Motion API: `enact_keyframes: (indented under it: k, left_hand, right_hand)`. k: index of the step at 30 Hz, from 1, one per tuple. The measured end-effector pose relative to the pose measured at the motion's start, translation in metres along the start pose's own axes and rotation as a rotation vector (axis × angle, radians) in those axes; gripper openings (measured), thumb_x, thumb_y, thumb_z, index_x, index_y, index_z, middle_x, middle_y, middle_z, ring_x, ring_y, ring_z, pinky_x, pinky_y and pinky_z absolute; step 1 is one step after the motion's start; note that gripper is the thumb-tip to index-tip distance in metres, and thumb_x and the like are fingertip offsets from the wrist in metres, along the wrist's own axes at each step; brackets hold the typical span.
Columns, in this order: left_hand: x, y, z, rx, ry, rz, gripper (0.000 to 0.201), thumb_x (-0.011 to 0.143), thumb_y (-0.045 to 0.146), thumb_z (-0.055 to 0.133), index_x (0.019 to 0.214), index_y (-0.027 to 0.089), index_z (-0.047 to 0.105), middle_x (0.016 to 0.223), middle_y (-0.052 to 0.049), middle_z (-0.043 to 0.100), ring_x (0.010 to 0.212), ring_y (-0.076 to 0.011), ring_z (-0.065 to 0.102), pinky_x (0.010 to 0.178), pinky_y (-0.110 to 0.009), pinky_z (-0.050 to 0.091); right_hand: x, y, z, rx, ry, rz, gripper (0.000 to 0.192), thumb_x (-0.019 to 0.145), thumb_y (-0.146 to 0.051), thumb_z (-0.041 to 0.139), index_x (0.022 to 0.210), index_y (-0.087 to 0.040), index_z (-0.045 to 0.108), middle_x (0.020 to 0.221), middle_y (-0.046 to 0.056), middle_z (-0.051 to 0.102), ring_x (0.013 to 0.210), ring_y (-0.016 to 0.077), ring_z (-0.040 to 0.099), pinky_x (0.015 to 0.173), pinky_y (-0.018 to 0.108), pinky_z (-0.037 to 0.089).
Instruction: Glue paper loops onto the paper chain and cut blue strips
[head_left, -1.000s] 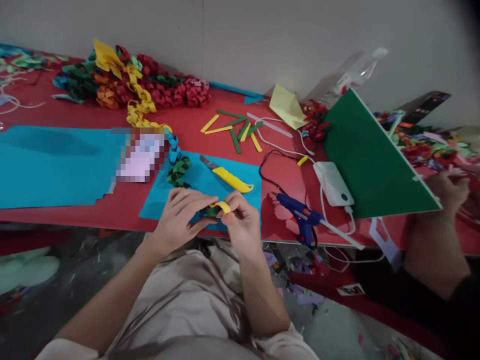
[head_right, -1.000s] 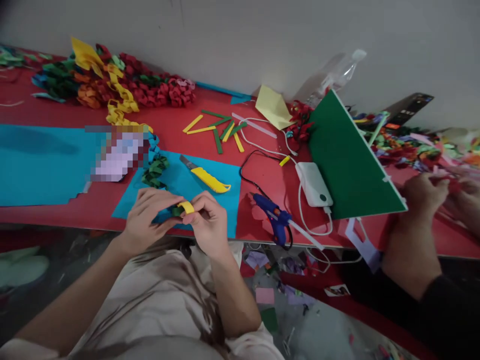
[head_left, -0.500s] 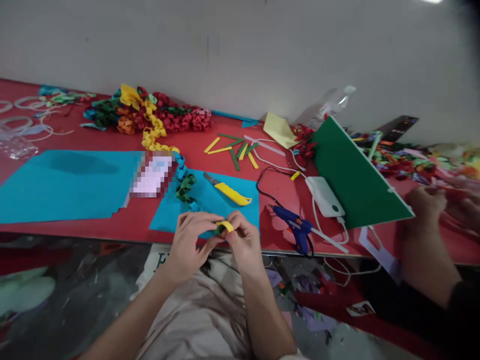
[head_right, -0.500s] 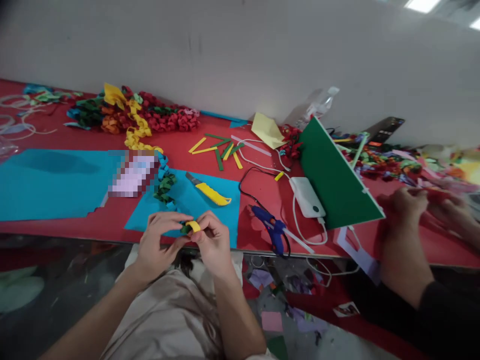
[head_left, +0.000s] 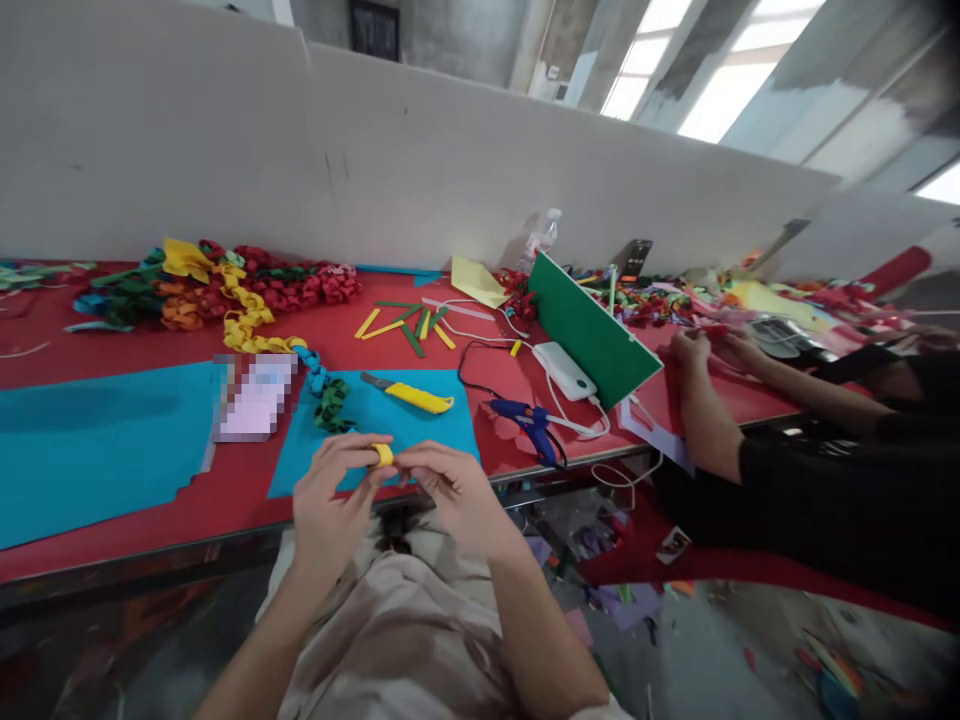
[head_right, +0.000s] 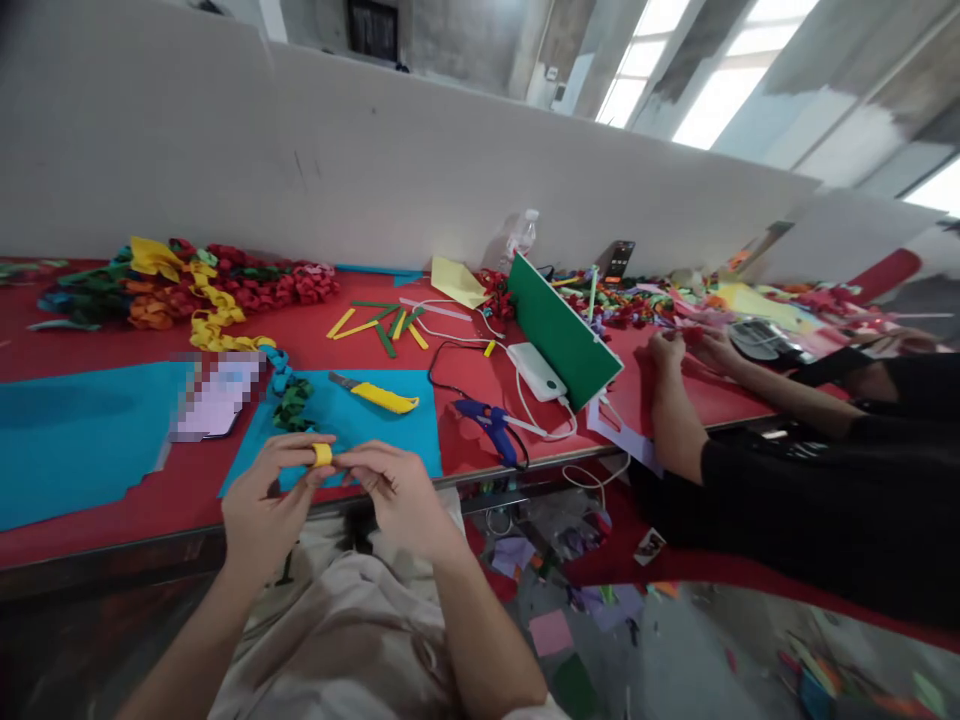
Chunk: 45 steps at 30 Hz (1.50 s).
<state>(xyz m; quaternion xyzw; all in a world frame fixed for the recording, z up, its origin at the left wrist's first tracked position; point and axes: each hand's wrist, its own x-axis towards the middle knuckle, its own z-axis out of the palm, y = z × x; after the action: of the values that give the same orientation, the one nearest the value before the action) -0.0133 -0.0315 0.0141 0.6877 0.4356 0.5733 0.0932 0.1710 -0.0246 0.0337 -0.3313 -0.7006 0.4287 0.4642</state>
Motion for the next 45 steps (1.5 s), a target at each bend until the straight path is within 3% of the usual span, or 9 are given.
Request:
enact_keyframes:
  k: [6, 10, 15, 22, 27, 32, 36, 41, 45]
  left_hand:
    - [0.002, -0.016, -0.023, 0.010, 0.075, -0.082, 0.025, 0.096, 0.020, 0.067, 0.074, 0.023, 0.055, 0.120, -0.007, 0.072, 0.113, -0.0264, 0.064, 0.089, -0.047, 0.054]
    - [0.003, -0.027, -0.031, -0.011, 0.099, -0.036, 0.032, 0.095, 0.012, 0.062, 0.072, 0.023, 0.043, 0.111, -0.005, 0.073, 0.110, -0.0254, 0.061, 0.088, -0.047, 0.051]
    - [0.000, -0.037, -0.043, -0.036, 0.098, -0.040, 0.029, 0.099, 0.013, 0.058, 0.075, 0.024, 0.043, 0.103, -0.003, 0.073, 0.103, -0.0225, 0.065, 0.086, -0.043, 0.050]
    - [0.011, -0.028, 0.006, 0.207, -0.150, -0.106, 0.023, 0.096, 0.042, 0.071, 0.103, 0.023, 0.061, 0.103, -0.006, 0.078, 0.097, -0.0268, 0.071, 0.094, -0.046, 0.044]
    - [0.033, -0.018, 0.051, 0.228, -0.214, -0.111, 0.024, 0.098, 0.038, 0.066, 0.113, 0.020, 0.068, 0.118, -0.014, 0.076, 0.116, -0.0340, 0.067, 0.097, -0.049, 0.047]
    - [0.031, 0.005, 0.027, 0.039, -0.169, -0.123, 0.043, 0.111, 0.041, 0.034, 0.125, 0.016, 0.066, 0.083, -0.006, 0.074, 0.072, -0.0167, 0.068, 0.064, -0.027, 0.052]
    - [0.012, 0.026, 0.004, -0.384, -0.152, -0.148, 0.029, 0.106, 0.039, 0.056, 0.105, 0.017, 0.076, 0.054, 0.003, 0.064, 0.042, -0.0079, 0.052, 0.045, -0.018, 0.041]
    - [-0.013, 0.035, -0.018, -0.623, -0.214, -0.015, 0.019, 0.103, 0.023, 0.059, 0.113, 0.022, 0.076, 0.067, 0.001, 0.075, 0.045, -0.0078, 0.059, 0.046, -0.016, 0.046]
    - [-0.016, 0.036, -0.037, -0.342, -0.402, 0.176, 0.020, 0.099, 0.013, 0.061, 0.112, 0.021, 0.075, 0.083, -0.003, 0.080, 0.064, -0.0108, 0.072, 0.061, -0.018, 0.054]
  right_hand:
    - [0.091, 0.006, -0.014, -0.809, 0.094, 0.231, 0.032, 0.107, -0.023, 0.044, 0.123, -0.020, 0.072, 0.122, 0.012, 0.075, 0.115, 0.0213, 0.069, 0.103, 0.032, 0.052]
    - [0.171, 0.039, -0.014, -0.966, 0.105, 0.446, 0.028, 0.105, -0.023, 0.051, 0.119, -0.007, 0.071, 0.133, 0.026, 0.066, 0.127, 0.0319, 0.064, 0.106, 0.042, 0.052]
    - [0.206, 0.071, -0.015, -0.994, 0.093, 0.618, 0.042, 0.099, -0.040, 0.069, 0.133, -0.016, 0.062, 0.133, 0.011, 0.065, 0.115, 0.0249, 0.068, 0.097, 0.047, 0.060]
    - [0.162, 0.030, -0.021, -0.879, 0.269, 0.512, 0.026, 0.106, -0.033, 0.052, 0.114, -0.012, 0.066, 0.111, 0.019, 0.075, 0.108, 0.0285, 0.073, 0.089, 0.038, 0.056]
    - [0.078, -0.009, -0.021, -0.558, 0.361, 0.203, 0.037, 0.105, -0.056, 0.045, 0.105, -0.023, 0.061, 0.066, -0.001, 0.070, 0.061, 0.0177, 0.069, 0.064, 0.026, 0.050]
    - [0.009, 0.006, -0.010, 0.004, 0.255, 0.168, 0.037, 0.091, -0.060, 0.067, 0.091, -0.023, 0.063, 0.059, -0.003, 0.066, 0.045, 0.0137, 0.057, 0.049, 0.025, 0.045]
    - [0.003, 0.016, 0.002, 0.262, 0.187, 0.189, 0.042, 0.081, -0.062, 0.078, 0.083, -0.022, 0.065, 0.071, 0.002, 0.073, 0.063, 0.0180, 0.071, 0.061, 0.029, 0.055]
    - [0.019, 0.002, 0.004, 0.457, 0.001, 0.323, 0.045, 0.075, -0.062, 0.084, 0.084, -0.021, 0.068, 0.088, 0.006, 0.080, 0.074, 0.0181, 0.074, 0.065, 0.028, 0.056]
    - [0.040, -0.017, -0.006, 0.416, -0.035, 0.372, 0.047, 0.070, -0.049, 0.091, 0.101, -0.022, 0.068, 0.090, 0.004, 0.082, 0.078, 0.0159, 0.075, 0.063, 0.023, 0.054]
